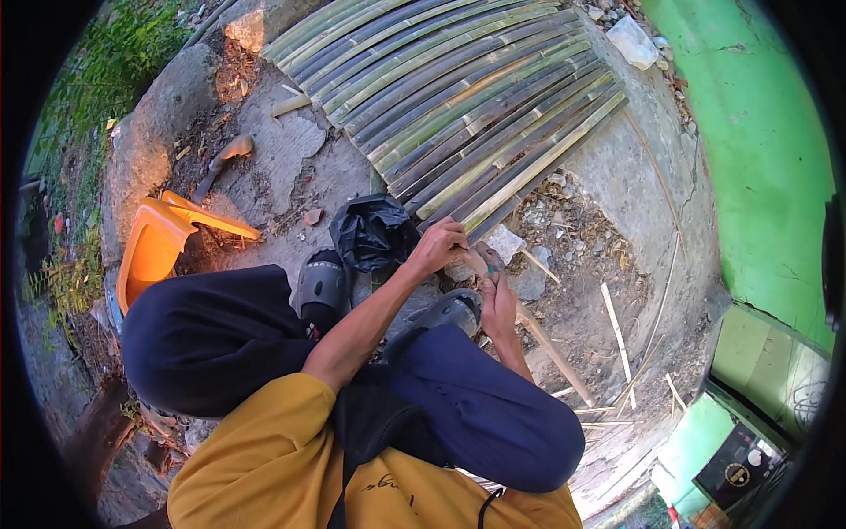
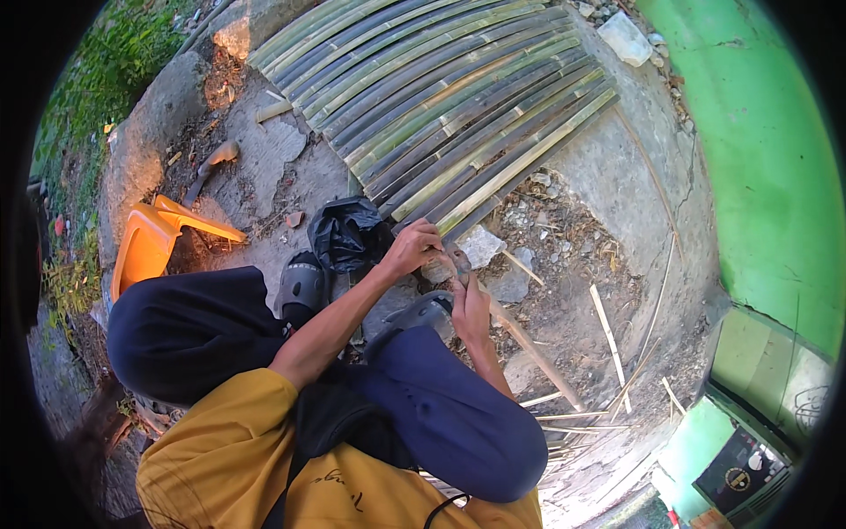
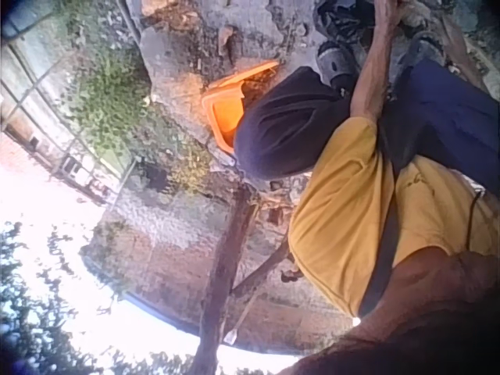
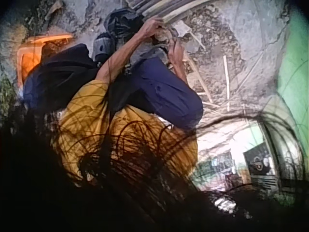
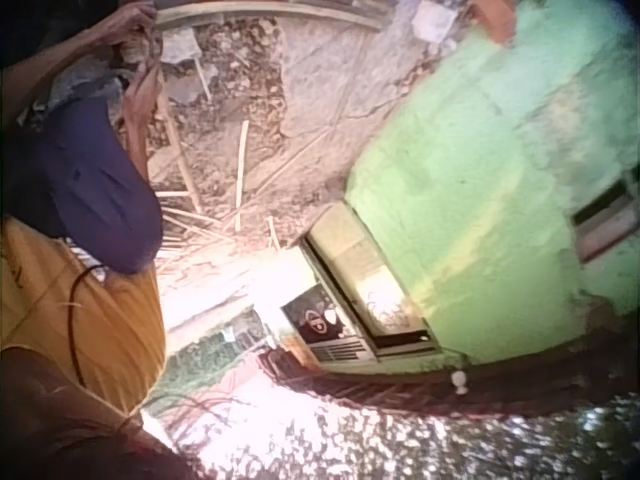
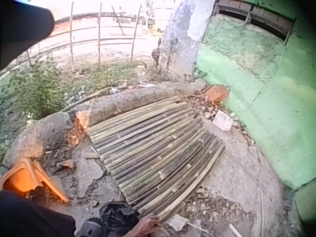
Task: The person aligns bamboo slats on a frame, takes nails from a plastic bag, and hammers them into the bamboo slats using a hammer.
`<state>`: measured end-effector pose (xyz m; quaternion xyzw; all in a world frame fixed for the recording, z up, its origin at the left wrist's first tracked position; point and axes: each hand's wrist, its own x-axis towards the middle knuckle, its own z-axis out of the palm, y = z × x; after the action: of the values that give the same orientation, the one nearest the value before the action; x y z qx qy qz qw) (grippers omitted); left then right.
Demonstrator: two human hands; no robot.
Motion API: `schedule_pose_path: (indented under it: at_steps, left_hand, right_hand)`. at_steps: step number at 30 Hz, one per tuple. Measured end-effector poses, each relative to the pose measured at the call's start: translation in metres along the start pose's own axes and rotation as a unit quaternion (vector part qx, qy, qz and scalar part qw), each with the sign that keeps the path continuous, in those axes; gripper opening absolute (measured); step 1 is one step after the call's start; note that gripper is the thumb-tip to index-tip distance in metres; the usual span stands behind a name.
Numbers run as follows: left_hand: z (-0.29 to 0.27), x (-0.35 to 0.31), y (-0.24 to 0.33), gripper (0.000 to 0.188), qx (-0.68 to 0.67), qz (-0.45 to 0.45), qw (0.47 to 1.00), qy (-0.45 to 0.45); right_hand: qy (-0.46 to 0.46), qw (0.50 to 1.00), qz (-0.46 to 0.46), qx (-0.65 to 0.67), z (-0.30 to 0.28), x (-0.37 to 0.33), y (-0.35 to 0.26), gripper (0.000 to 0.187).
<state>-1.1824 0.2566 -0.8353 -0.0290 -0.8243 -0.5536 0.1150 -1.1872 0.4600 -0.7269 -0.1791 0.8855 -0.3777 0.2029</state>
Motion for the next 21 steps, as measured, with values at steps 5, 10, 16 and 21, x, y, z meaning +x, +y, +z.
schedule_pose_path:
  at_steps: [5,10,16,21]
  left_hand:
    - [0.001,0.001,-0.002,0.018,-0.001,-0.002,1.0,-0.012]
    - [0.0,-0.002,-0.005,0.019,-0.002,-0.005,1.0,-0.01]
    - [0.001,0.0,-0.006,0.019,0.006,0.005,1.0,-0.003]
    - [-0.001,0.0,-0.006,0.021,0.008,0.007,1.0,-0.001]
  right_hand:
    - [-0.022,0.999,0.007,-0.037,0.008,0.003,0.01,0.035]
    - [-0.032,0.998,0.026,-0.053,0.012,-0.004,0.006,0.031]
    - [-0.024,0.998,-0.021,-0.059,0.011,0.007,0.014,0.03]
    - [0.024,0.999,-0.035,-0.018,0.006,-0.002,0.01,0.03]
